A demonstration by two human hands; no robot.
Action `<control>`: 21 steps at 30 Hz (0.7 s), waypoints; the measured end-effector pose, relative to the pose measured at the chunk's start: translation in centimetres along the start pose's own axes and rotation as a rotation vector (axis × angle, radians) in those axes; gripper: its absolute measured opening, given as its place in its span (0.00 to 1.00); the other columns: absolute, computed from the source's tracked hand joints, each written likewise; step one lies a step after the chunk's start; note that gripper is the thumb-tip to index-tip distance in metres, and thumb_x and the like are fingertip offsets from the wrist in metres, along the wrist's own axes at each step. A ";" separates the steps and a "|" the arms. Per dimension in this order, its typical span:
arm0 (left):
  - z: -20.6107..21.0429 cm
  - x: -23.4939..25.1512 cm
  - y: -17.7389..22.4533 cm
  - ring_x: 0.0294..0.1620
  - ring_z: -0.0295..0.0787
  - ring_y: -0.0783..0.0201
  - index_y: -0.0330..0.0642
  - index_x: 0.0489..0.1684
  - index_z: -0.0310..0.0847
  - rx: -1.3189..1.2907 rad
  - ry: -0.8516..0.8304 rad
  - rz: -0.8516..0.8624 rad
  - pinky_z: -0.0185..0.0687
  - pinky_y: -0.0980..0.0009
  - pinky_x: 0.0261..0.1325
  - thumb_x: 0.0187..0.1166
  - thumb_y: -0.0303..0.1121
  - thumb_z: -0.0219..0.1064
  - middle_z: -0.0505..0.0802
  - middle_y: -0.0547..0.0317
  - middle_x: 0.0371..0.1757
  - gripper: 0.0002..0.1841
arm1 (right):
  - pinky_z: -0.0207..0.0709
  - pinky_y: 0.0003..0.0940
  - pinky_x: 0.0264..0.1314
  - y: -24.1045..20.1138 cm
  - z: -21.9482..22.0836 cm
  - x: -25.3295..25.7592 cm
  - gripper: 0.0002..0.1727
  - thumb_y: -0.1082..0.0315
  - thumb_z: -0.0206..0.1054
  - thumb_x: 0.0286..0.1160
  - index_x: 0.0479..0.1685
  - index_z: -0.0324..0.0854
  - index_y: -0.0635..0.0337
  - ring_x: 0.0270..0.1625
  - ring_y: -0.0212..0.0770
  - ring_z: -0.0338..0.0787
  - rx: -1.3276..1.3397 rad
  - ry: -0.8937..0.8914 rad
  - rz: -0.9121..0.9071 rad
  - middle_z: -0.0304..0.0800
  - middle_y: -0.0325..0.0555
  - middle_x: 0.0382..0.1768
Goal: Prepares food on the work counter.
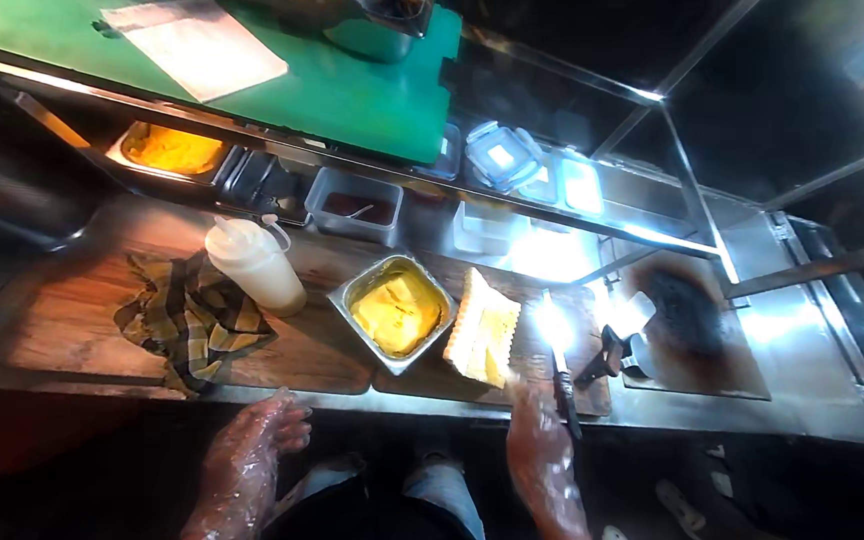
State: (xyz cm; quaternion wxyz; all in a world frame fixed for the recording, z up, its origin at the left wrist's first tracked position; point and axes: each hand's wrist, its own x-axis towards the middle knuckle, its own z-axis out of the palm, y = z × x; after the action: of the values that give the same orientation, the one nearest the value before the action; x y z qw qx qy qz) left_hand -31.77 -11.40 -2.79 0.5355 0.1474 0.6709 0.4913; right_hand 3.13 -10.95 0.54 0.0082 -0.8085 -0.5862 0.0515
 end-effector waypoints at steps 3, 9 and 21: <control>-1.5 1.2 0.5 0.29 0.94 0.57 0.35 0.56 0.81 0.020 -0.019 0.031 0.93 0.63 0.32 0.89 0.38 0.55 0.95 0.50 0.37 0.15 | 0.92 0.50 0.39 0.5 -0.3 -4.4 0.12 0.66 0.66 0.80 0.53 0.93 0.55 0.41 0.50 0.97 0.173 0.159 0.025 0.96 0.51 0.43; -2.8 2.5 0.1 0.28 0.94 0.58 0.34 0.56 0.80 0.062 -0.093 -0.049 0.92 0.65 0.30 0.89 0.37 0.56 0.95 0.50 0.35 0.14 | 0.92 0.47 0.45 2.9 3.7 -2.5 0.12 0.70 0.66 0.79 0.51 0.94 0.56 0.45 0.50 0.97 0.089 0.376 -0.028 0.96 0.53 0.42; -2.1 3.7 2.8 0.28 0.94 0.59 0.35 0.50 0.83 0.164 -0.253 0.056 0.93 0.66 0.31 0.85 0.37 0.62 0.96 0.53 0.34 0.13 | 0.90 0.48 0.39 0.0 2.4 -7.2 0.12 0.72 0.67 0.76 0.50 0.95 0.56 0.40 0.51 0.96 0.183 0.375 0.076 0.94 0.53 0.37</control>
State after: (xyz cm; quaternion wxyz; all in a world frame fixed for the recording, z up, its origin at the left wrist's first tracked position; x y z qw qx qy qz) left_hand -35.86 -8.46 -2.74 0.5882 0.2700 0.6315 0.4270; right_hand 0.70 -17.90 -1.34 0.1887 -0.8214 -0.5361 -0.0467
